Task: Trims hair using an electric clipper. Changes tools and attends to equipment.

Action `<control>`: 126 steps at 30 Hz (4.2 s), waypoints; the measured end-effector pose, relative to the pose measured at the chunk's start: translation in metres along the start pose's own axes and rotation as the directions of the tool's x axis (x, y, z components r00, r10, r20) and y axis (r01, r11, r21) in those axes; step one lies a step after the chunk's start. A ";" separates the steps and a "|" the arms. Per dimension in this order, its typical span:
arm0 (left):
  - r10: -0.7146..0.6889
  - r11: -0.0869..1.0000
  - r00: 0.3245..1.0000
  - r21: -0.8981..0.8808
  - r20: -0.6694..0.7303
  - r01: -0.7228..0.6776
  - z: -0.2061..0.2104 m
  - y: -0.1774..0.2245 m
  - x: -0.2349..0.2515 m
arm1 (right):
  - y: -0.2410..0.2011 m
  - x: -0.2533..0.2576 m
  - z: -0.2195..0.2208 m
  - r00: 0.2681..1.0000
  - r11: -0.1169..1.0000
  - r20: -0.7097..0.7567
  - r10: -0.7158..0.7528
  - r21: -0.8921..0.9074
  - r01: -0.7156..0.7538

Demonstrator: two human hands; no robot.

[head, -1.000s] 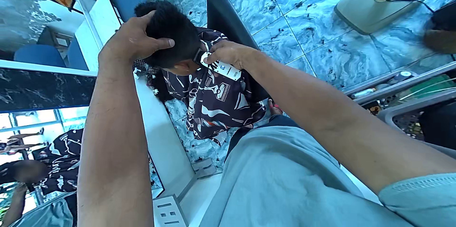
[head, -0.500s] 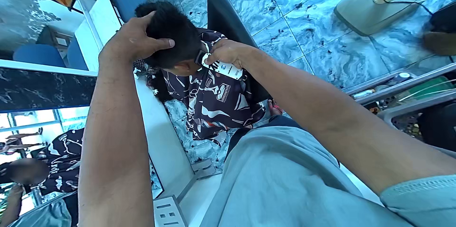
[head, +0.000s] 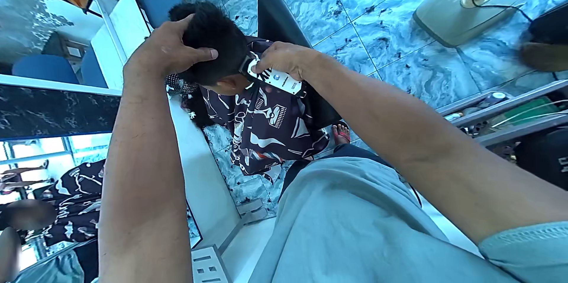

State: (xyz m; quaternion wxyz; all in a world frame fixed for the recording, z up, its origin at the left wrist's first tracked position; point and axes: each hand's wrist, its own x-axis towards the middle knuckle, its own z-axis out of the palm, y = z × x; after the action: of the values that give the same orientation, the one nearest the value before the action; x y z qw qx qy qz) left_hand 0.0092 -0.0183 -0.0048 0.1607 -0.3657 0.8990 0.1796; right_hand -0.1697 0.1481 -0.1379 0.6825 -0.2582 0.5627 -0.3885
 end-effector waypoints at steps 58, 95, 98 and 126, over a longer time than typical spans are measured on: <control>0.207 0.888 0.973 -0.398 -0.099 -0.230 0.012 -0.058 0.013 | 0.030 -0.007 0.034 0.968 0.987 -0.221 -0.115 0.082 0.136; 0.232 0.874 0.966 -0.413 -0.112 -0.258 0.017 -0.063 0.014 | -0.001 -0.026 0.031 0.984 0.985 -0.177 0.019 0.170 0.012; 0.234 0.874 0.966 -0.410 -0.113 -0.260 0.018 -0.065 0.014 | -0.003 -0.025 0.030 0.988 0.971 -0.155 -0.002 0.235 0.039; 0.004 0.938 0.997 -0.346 -0.074 -0.030 0.012 -0.030 0.002 | 0.020 -0.023 0.055 0.925 0.976 -0.322 -0.203 0.010 0.218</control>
State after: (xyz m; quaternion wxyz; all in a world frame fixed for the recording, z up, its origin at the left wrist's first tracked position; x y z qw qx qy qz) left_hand 0.0317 -0.0342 -0.0224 0.0596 -0.3868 0.8615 0.3234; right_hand -0.1136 0.1735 -0.1282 0.5425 -0.2353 0.6257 -0.5088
